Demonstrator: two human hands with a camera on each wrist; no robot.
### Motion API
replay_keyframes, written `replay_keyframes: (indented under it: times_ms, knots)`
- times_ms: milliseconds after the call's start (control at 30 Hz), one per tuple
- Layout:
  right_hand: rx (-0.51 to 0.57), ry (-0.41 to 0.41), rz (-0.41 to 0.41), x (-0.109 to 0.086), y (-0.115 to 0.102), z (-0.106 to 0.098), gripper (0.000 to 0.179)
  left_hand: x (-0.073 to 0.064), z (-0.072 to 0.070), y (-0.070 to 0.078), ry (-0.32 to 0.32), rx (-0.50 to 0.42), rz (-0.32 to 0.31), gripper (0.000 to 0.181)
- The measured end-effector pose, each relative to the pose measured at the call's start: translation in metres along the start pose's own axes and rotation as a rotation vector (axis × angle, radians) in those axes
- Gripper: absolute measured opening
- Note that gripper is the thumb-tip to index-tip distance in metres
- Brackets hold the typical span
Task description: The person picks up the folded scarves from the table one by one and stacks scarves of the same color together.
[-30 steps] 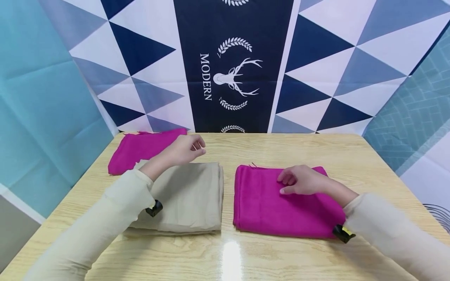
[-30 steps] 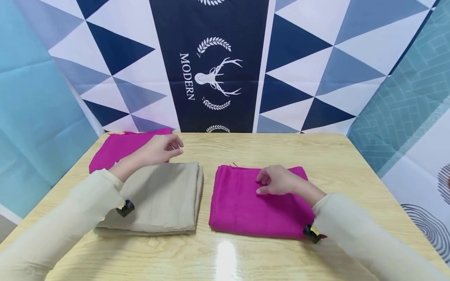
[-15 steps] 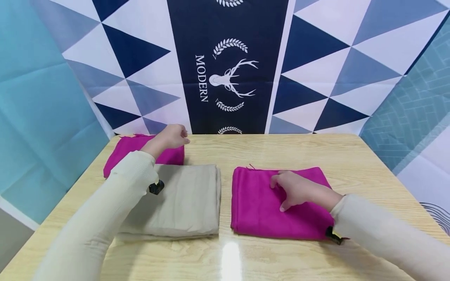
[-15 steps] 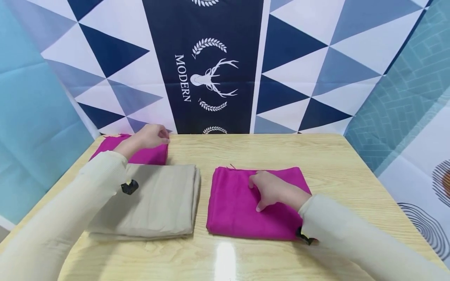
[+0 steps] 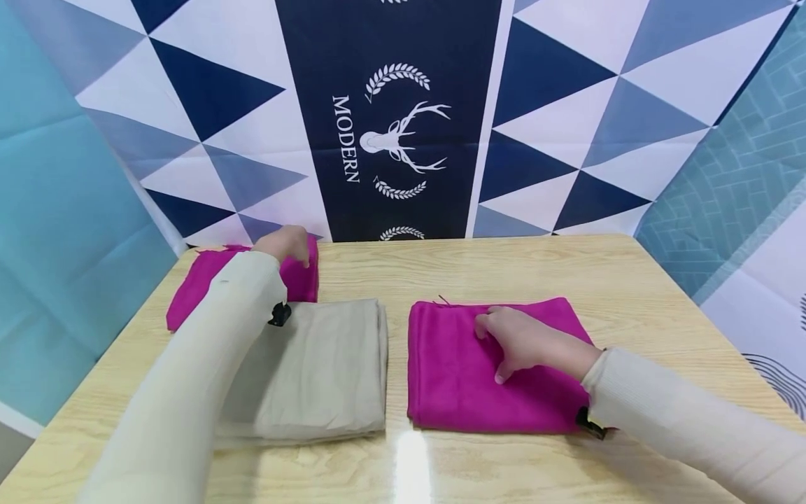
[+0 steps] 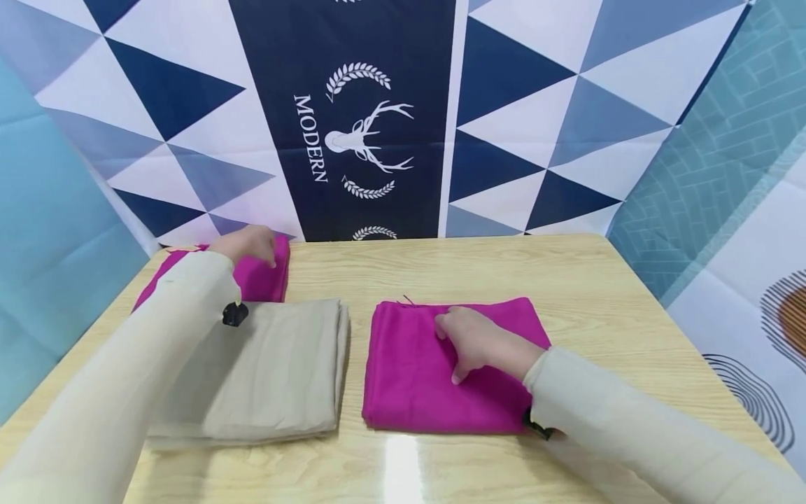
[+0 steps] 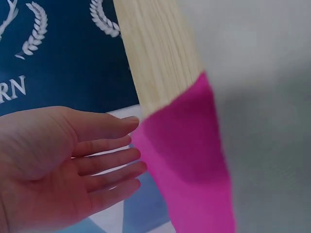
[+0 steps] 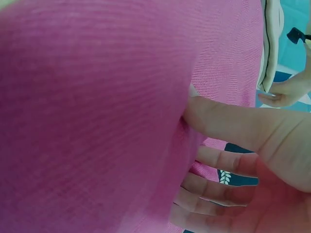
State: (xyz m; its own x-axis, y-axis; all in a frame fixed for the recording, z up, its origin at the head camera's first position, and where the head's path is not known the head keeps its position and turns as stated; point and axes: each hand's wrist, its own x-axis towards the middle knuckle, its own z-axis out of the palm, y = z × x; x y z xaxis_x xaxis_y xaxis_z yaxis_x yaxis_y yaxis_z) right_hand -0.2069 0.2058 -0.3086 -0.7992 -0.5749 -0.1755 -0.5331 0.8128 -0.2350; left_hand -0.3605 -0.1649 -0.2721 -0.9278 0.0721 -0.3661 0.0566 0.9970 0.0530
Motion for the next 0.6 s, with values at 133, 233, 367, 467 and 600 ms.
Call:
replay_keyframes:
  times_ms: [133,233,367,467,600]
  knots:
    - [0.021,-0.020,0.030,0.001,0.001,0.001,0.057,0.000,0.000,-0.005,-0.040,-0.014,-0.065,0.038]
    - [0.037,-0.026,0.033,0.001,0.002,0.003,0.058,0.004,0.004,-0.010,-0.079,0.014,-0.095,0.036]
    - [0.041,-0.028,0.017,0.003,0.003,0.005,0.059,0.011,0.008,-0.016,-0.107,0.051,-0.111,0.029]
    - [0.040,-0.023,0.021,0.003,0.005,0.005,0.058,0.014,0.009,-0.017,-0.107,0.066,-0.087,0.030]
    - [0.038,-0.015,0.032,0.004,0.006,0.005,0.058,0.021,0.012,-0.014,-0.084,0.089,-0.063,0.038]
